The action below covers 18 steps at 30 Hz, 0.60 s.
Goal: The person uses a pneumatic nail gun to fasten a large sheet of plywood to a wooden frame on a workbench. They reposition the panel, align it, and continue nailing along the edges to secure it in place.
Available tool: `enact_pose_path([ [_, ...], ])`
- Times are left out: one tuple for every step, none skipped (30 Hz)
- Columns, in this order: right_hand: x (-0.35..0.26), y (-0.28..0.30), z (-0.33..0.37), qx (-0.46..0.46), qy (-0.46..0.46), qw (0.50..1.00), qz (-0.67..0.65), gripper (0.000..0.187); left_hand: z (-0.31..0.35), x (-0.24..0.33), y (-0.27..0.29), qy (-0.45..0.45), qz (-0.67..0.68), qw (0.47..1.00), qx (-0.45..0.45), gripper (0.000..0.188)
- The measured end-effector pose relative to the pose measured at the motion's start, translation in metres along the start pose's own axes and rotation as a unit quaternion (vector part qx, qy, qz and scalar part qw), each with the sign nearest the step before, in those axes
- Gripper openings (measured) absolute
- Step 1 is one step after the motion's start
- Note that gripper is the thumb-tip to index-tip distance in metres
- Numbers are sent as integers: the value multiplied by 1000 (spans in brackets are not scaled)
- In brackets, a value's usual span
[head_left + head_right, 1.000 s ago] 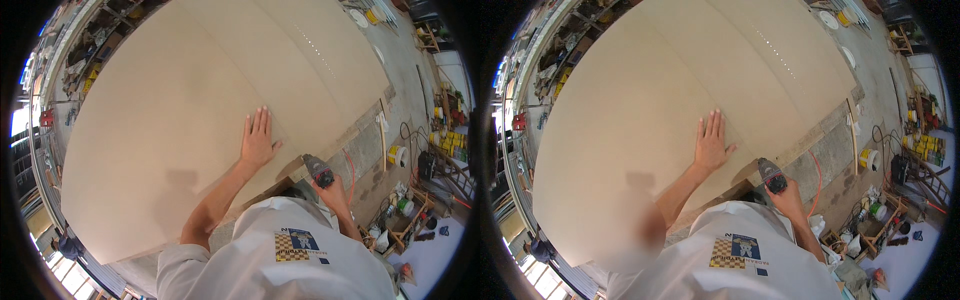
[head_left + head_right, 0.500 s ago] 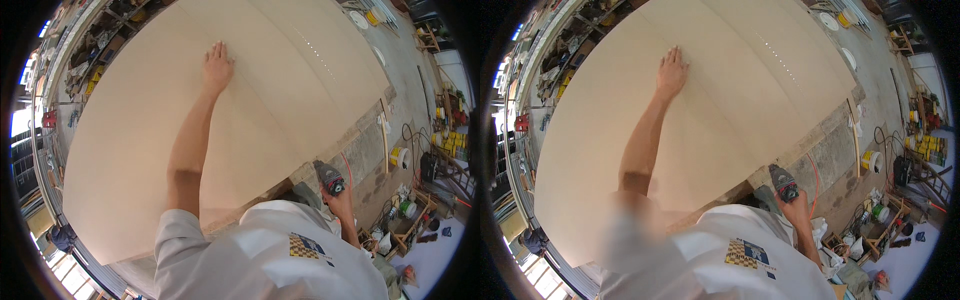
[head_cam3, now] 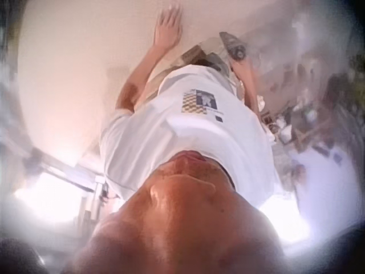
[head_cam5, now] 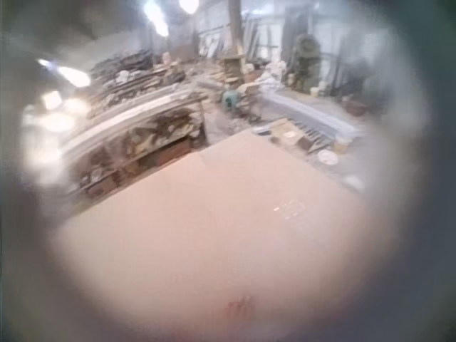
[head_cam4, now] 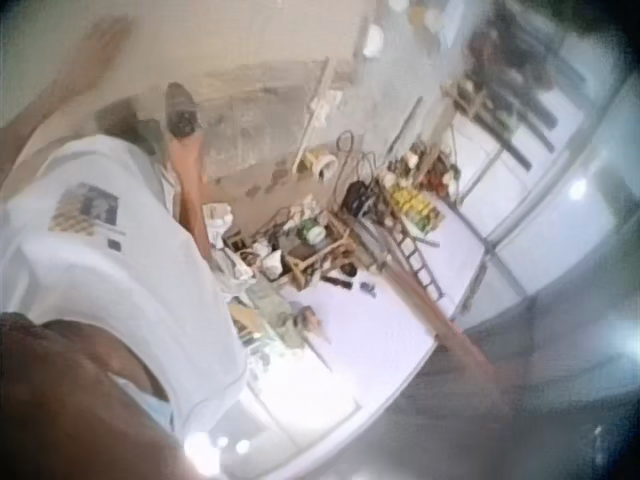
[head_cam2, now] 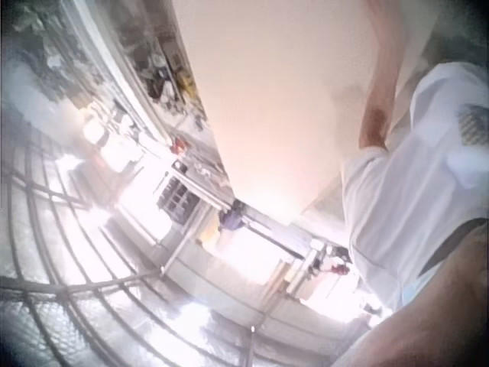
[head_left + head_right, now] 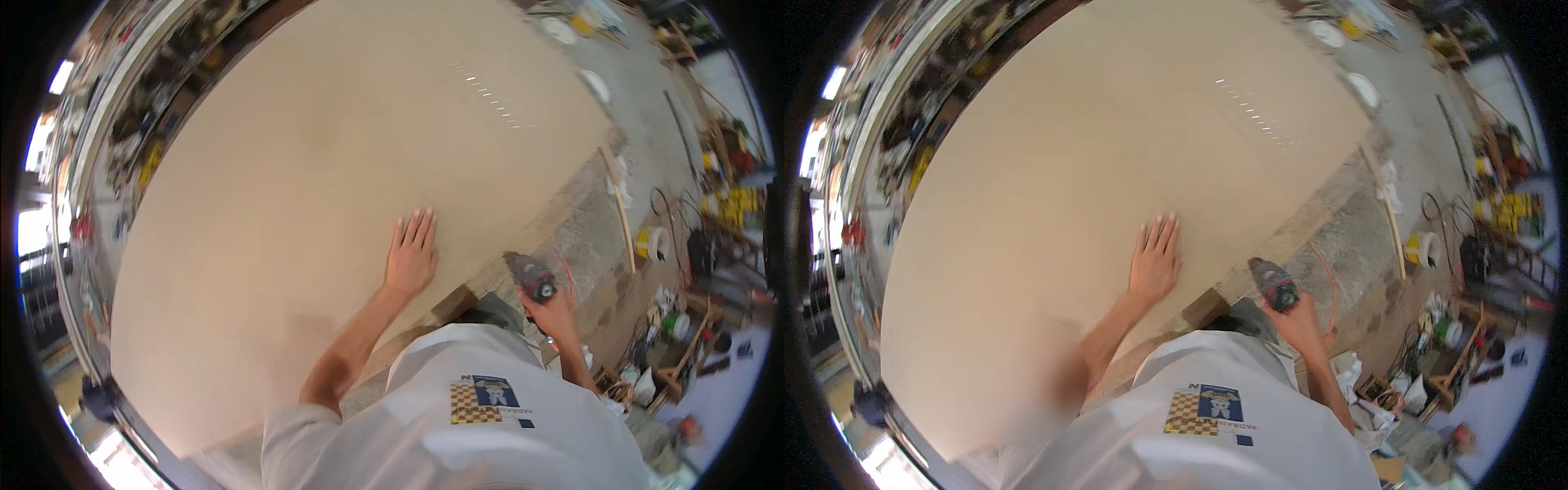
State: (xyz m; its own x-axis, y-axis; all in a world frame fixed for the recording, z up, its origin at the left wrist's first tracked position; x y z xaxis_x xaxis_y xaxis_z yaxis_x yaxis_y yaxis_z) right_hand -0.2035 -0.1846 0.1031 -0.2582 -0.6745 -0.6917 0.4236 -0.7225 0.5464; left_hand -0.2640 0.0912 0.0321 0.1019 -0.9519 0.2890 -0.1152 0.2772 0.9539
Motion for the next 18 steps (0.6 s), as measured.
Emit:
enact_pose_path([
  [-3, 6, 0, 11, 11, 1000, -5, 25, 14, 16, -1, -16, 17, 1000, -8, 72],
  [-4, 12, 1, 14, 6, 1000, 2, 26, 22, 28, -2, -37, 34, 999, -16, 72],
  [-9, 18, 0, 14, 1, 1000, 8, 27, 25, 33, -2, -30, 56, 998, -25, 72],
  [-12, 27, -1, 12, -4, 1000, 15, 28, 26, 34, -4, -22, 76, 996, -38, 72],
  [-11, 38, -5, 18, -2, 1000, 11, 28, 19, 31, -9, -13, 91, 994, -53, 71],
  [-10, 46, -8, 19, -3, 1000, 7, 28, 7, 23, -13, 4, 60, 996, -60, 72],
  [-2, 58, -12, 17, -6, 1000, 3, 29, -5, 14, -20, 23, 29, 997, -69, 72],
  [4, 71, -15, 22, -14, 1000, -1, 29, -23, -5, -21, 54, -4, 998, -26, 74],
  [11, 81, -20, 28, -21, 999, -6, 29, -42, -32, -24, 84, -36, 996, 19, 76],
  [18, 95, -25, 35, -27, 999, -10, 29, -63, -59, -26, 107, -36, 993, 43, 75],
  [25, 109, -31, 44, -29, 998, -22, 28, -84, -90, -26, 134, -36, 988, 66, 75],
  [34, 124, -38, 51, -29, 998, -34, 28, -103, -122, -31, 140, -81, 984, 79, 74],
  [42, 139, -47, 54, -30, 997, -47, 28, -120, -153, -29, 147, -127, 977, 91, 73],
  [53, 158, -57, 64, -37, 996, -43, 27, -143, -179, -25, 188, -103, 974, 76, 71],
  [61, 176, -65, 72, -42, 996, -41, 27, -165, -205, -16, 230, -82, 968, 61, 69],
  [71, 191, -76, 79, -45, 995, -38, 27, -179, -238, -6, 252, -91, 962, 60, 67],
  [88, 205, -86, 87, -51, 994, -45, 28, -187, -265, 0, 280, -98, 953, 58, 65],
  [104, 218, -98, 93, -47, 993, -49, 29, -198, -275, 3, 313, -54, 945, 77, 64],
])
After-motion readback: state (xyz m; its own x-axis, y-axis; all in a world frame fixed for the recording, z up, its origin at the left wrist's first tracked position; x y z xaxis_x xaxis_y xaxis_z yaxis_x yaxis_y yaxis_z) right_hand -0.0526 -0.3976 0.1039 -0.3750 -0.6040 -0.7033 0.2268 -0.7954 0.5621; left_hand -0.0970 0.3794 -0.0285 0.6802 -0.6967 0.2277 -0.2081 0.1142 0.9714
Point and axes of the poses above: each hand's wrist, its own z-axis away from the middle knuckle, its own y-axis out of the back of the hand, x = y × z, the point moved 8 cm from there along -z, towards the middle knuckle, and after that the axes turned 9 degrees about x, right-handed, at the moved point
